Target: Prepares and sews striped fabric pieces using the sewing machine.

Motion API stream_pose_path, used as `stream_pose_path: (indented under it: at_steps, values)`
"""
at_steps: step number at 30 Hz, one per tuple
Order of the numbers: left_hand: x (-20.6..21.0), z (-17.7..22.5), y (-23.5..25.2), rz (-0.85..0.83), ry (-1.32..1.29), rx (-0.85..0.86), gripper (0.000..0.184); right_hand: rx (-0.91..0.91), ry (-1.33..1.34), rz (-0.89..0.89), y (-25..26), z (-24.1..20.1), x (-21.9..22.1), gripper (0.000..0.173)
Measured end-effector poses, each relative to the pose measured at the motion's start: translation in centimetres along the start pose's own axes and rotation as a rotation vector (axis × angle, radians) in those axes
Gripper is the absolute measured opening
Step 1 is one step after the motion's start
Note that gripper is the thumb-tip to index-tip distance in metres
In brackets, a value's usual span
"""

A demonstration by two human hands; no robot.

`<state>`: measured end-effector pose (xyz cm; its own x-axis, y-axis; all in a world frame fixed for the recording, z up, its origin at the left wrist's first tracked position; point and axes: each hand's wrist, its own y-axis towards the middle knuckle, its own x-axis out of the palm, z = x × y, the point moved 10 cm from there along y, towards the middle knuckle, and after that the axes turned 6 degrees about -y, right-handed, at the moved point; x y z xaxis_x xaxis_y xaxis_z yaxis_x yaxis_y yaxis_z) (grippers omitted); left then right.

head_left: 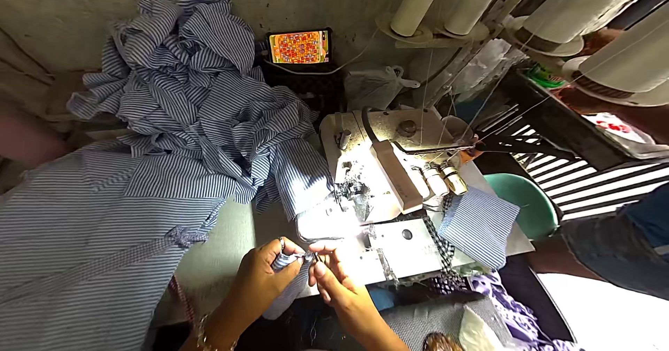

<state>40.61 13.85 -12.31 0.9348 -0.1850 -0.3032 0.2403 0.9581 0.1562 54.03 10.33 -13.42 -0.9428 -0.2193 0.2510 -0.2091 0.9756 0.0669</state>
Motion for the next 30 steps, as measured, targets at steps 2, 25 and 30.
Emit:
stream_pose_path:
  at_steps: [2,25,30]
  values:
    - [0.3,0.1,0.0,-0.022,-0.014,0.009,0.015,-0.071,-0.171,0.062,0.5,-0.2,-0.6,0.016]
    - [-0.5,4.1,-0.9,0.257,0.770,0.347,0.029,-0.262,-0.905,-0.235,1.0,-4.2,2.7,0.010]
    - [-0.2,1.6,-0.9,0.119,0.517,0.230,0.025,-0.148,-0.294,-0.428,0.8,-2.4,3.3,0.011]
